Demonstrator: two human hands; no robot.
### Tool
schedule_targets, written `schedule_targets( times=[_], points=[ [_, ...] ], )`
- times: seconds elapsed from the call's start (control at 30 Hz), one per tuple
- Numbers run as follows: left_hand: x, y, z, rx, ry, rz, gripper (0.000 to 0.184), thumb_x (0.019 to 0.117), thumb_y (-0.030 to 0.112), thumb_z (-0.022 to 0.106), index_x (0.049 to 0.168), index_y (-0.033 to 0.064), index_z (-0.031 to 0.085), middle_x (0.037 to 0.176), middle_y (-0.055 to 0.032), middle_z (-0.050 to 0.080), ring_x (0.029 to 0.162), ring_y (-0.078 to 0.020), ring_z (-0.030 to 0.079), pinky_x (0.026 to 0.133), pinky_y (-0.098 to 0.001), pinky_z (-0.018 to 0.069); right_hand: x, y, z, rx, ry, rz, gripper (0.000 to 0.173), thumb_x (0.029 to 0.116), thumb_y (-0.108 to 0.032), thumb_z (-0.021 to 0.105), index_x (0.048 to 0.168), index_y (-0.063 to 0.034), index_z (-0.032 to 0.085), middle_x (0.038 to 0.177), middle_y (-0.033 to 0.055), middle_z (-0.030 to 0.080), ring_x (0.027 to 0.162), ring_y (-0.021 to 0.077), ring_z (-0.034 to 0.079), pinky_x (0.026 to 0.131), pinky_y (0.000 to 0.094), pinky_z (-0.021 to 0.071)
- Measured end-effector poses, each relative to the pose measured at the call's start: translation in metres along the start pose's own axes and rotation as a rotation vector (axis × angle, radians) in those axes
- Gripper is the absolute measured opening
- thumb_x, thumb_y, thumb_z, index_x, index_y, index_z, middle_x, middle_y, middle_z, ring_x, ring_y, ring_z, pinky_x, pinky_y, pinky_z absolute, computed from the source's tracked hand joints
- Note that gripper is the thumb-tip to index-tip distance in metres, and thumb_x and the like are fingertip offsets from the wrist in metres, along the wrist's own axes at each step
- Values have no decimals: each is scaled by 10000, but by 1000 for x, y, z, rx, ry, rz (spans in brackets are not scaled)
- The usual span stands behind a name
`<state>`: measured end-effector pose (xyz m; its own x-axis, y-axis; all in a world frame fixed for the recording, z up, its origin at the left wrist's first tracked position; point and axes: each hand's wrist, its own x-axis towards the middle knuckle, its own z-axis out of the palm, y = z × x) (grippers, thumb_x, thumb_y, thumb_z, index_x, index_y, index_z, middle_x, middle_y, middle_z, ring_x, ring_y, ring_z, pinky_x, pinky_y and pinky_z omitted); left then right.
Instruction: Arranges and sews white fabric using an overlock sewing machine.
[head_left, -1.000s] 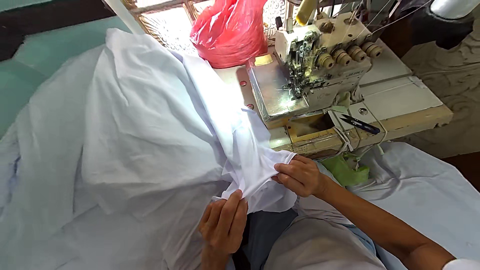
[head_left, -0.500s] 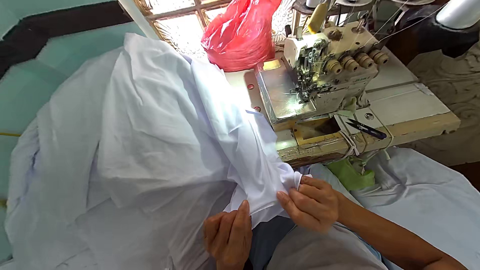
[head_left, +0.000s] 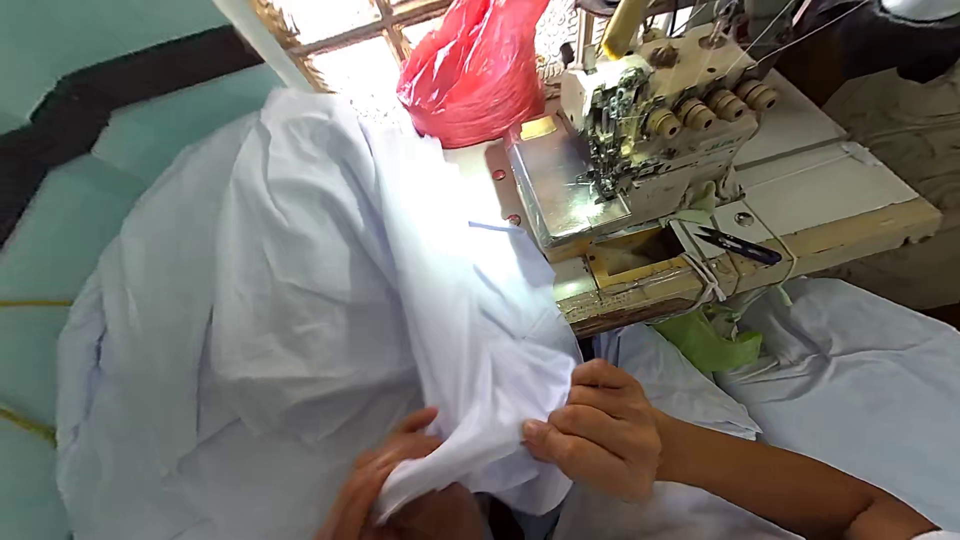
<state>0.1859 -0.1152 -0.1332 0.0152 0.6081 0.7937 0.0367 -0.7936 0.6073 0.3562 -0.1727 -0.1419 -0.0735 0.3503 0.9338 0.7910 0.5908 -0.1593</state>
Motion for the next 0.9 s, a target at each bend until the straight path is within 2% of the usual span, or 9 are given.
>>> schedule_targets(
  times=[0.13, 0.2, 0.23, 0.3, 0.37, 0.47, 0.57, 0.7, 0.9],
  points=[
    [65, -19, 12, 338, -32, 356, 190, 1049, 143, 515, 992, 10, 638, 894, -45, 639, 910, -95, 615, 872, -267, 482, 43, 21, -10, 71, 141, 334, 156, 945, -145, 682, 815, -61, 671, 663, 22, 619, 650, 79, 563, 791, 217, 449],
    [106, -36, 62, 480, -170, 532, 206, 1054, 191, 543, 1104, 30, 661, 983, -95, 630, 966, -148, 602, 899, -282, 468, 49, 55, -14, 59, 206, 543, 135, 883, -119, 727, 796, -39, 662, 660, 17, 623, 609, 42, 544, 695, 199, 449],
    [124, -42, 96, 506, -242, 585, 226, 1057, 182, 556, 1133, 7, 677, 984, -159, 647, 957, -241, 614, 888, -355, 462, 46, 75, -17, 66, 223, 668, 133, 883, -108, 733, 812, -28, 655, 660, 11, 610, 566, 27, 513, 595, 180, 426],
    [142, -59, 162, 514, -411, 611, 244, 1029, 169, 605, 1022, -47, 719, 867, -248, 685, 811, -397, 667, 733, -507, 490, 30, 114, -19, 86, 254, 954, 173, 924, -152, 728, 838, -62, 608, 622, -15, 532, 478, 18, 441, 444, 171, 362],
    [140, -86, 207, 543, -698, 431, 262, 1000, 171, 609, 907, -51, 711, 877, -261, 692, 827, -457, 693, 699, -600, 513, 12, 138, -20, 100, 275, 1200, 206, 929, -182, 725, 809, -90, 585, 608, -6, 492, 476, 58, 412, 453, 222, 341],
    [143, -102, 237, 637, -1177, -35, 249, 983, 227, 657, 930, -10, 714, 930, -238, 693, 952, -448, 666, 809, -665, 479, -8, 143, -27, 245, 251, 1443, 218, 934, -177, 732, 823, -64, 583, 646, 24, 509, 518, 80, 444, 482, 244, 382],
    [151, -104, 242, 546, -1391, -283, 271, 919, 208, 755, 746, 37, 636, 712, -133, 592, 739, -312, 576, 675, -564, 421, -9, 136, -31, 413, 325, 1622, 231, 905, -72, 757, 777, -49, 566, 651, 4, 538, 563, 57, 498, 544, 227, 439],
    [155, -108, 253, 588, -1333, -338, 277, 914, 209, 760, 735, 33, 641, 699, -105, 578, 711, -268, 548, 679, -533, 411, -4, 137, -28, 443, 417, 1654, 243, 918, -70, 744, 764, -84, 557, 634, -26, 530, 528, 23, 478, 510, 186, 414],
    [137, -121, 265, 632, -1026, -157, 303, 923, 208, 690, 715, 4, 608, 739, -150, 615, 779, -319, 616, 725, -554, 441, -7, 145, -18, 314, 481, 1506, 264, 913, -120, 754, 746, -117, 549, 551, -25, 458, 430, 34, 368, 418, 187, 314]
  ],
)
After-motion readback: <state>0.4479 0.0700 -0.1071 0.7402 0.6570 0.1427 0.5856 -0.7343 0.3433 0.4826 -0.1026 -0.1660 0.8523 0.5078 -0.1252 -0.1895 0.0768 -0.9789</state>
